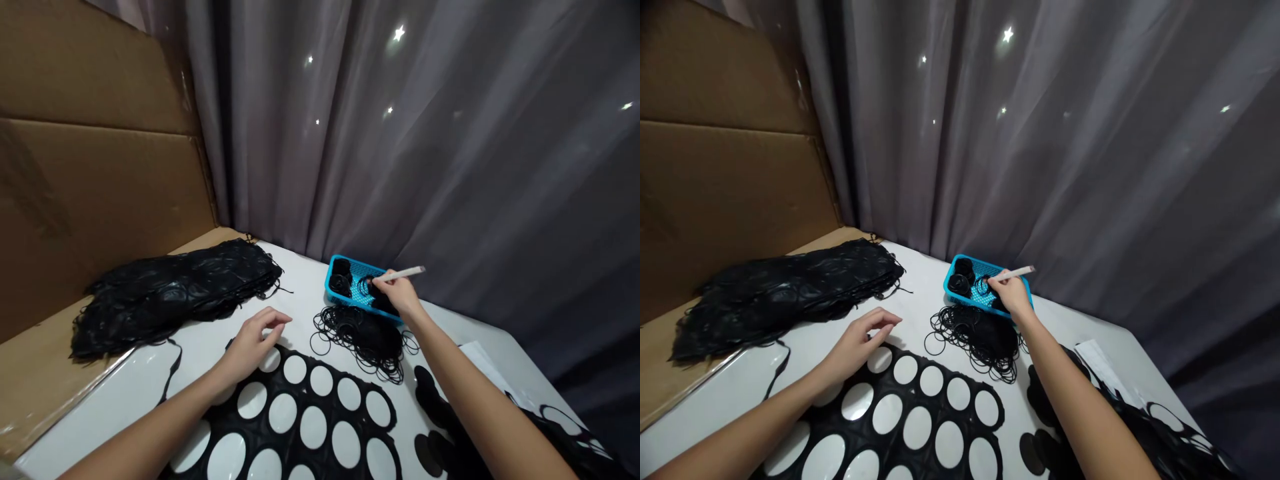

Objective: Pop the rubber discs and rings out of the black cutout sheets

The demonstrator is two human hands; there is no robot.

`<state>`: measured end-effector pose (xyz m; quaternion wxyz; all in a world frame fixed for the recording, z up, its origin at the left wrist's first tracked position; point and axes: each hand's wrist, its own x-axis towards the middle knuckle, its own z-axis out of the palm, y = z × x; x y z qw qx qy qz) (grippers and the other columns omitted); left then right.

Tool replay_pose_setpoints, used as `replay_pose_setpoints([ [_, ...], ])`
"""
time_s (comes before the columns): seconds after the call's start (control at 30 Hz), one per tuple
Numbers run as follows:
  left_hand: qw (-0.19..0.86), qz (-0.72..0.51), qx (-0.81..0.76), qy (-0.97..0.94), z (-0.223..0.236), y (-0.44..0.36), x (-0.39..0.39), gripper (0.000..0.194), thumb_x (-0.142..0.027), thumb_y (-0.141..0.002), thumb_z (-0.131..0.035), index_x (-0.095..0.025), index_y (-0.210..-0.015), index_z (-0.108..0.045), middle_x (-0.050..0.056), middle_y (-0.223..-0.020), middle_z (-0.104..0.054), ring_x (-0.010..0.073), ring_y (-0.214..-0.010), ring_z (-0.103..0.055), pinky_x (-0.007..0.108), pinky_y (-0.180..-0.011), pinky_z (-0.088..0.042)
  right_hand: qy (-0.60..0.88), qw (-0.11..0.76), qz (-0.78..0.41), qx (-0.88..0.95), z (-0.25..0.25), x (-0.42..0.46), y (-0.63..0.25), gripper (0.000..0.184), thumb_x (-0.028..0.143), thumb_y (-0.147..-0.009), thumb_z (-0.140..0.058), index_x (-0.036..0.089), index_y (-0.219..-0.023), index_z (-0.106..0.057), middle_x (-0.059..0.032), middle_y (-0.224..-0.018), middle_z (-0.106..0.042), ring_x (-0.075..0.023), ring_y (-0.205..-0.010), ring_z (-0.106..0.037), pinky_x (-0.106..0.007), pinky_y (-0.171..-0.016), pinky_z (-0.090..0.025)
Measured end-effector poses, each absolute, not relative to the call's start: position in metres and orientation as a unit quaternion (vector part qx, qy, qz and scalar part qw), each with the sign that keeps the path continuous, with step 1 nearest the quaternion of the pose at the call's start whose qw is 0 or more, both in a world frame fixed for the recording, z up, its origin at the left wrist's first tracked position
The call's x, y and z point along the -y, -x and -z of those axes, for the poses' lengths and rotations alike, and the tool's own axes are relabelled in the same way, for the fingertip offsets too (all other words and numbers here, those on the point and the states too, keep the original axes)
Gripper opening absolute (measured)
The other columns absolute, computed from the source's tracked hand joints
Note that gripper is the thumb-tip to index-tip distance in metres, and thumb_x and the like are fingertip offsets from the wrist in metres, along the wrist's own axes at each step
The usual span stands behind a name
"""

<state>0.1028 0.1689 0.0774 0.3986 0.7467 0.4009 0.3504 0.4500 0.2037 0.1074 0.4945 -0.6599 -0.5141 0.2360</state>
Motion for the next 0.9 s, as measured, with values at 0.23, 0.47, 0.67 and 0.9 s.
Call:
replay_pose_setpoints([
  [0.23,0.348,-0.342,-0.385,-0.783,-0.070,-0.099,-0.166,0.023,-0.031,-0.100,-0.047,-0.022,-0.103,-0.068,0.004,-0.102,-0.064,0.0215,-0.095,-0.061,0.029,-0.081,-0.047,0.617,0.429,-0.143,0.644,-0.069,-0.246,-0.407,0.020,0.032,-0.078,-0.060,0.026,-0.065,-0.046,-0.0022,-0.070,-0.065,-0.0225,-0.068,-0.060,-0.031,-0.066,-0.040],
  [0.47,0.323,-0.322,-0.363,-0.813,-0.069,-0.100,-0.165,0.024,-0.031,-0.100,-0.045,-0.023,-0.105,-0.067,0.004,-0.103,-0.064,0.0205,-0.094,-0.062,0.030,-0.080,-0.048,0.570,0.389,-0.126,0.713,-0.062,-0.229,-0.395,0.019,0.025,-0.084,-0.056,0.026,-0.069,-0.045,-0.0065,-0.087,-0.071,-0.0275,-0.095,-0.067,-0.038,-0.083,-0.047],
  [0.67,0.306,-0.303,-0.354,-0.830,-0.066,-0.102,-0.167,0.025,-0.031,-0.101,-0.043,-0.021,-0.105,-0.066,0.005,-0.103,-0.063,0.0208,-0.094,-0.062,0.031,-0.081,-0.050,0.592,0.422,-0.087,0.682,-0.089,-0.183,-0.392,0.021,0.031,-0.089,-0.056,0.024,-0.071,-0.048,-0.0059,-0.090,-0.065,-0.0245,-0.089,-0.060,-0.037,-0.082,-0.044],
  [0.9,0.292,-0.232,-0.270,-0.888,-0.065,-0.116,-0.143,0.024,-0.024,-0.100,-0.044,-0.022,-0.110,-0.065,0.006,-0.107,-0.062,0.0215,-0.100,-0.063,0.033,-0.089,-0.050,0.630,0.490,-0.312,0.514,-0.064,-0.040,-0.404,0.028,0.047,-0.090,-0.062,0.023,-0.076,-0.057,-0.0030,-0.085,-0.063,-0.0208,-0.078,-0.061,-0.032,-0.073,-0.048],
])
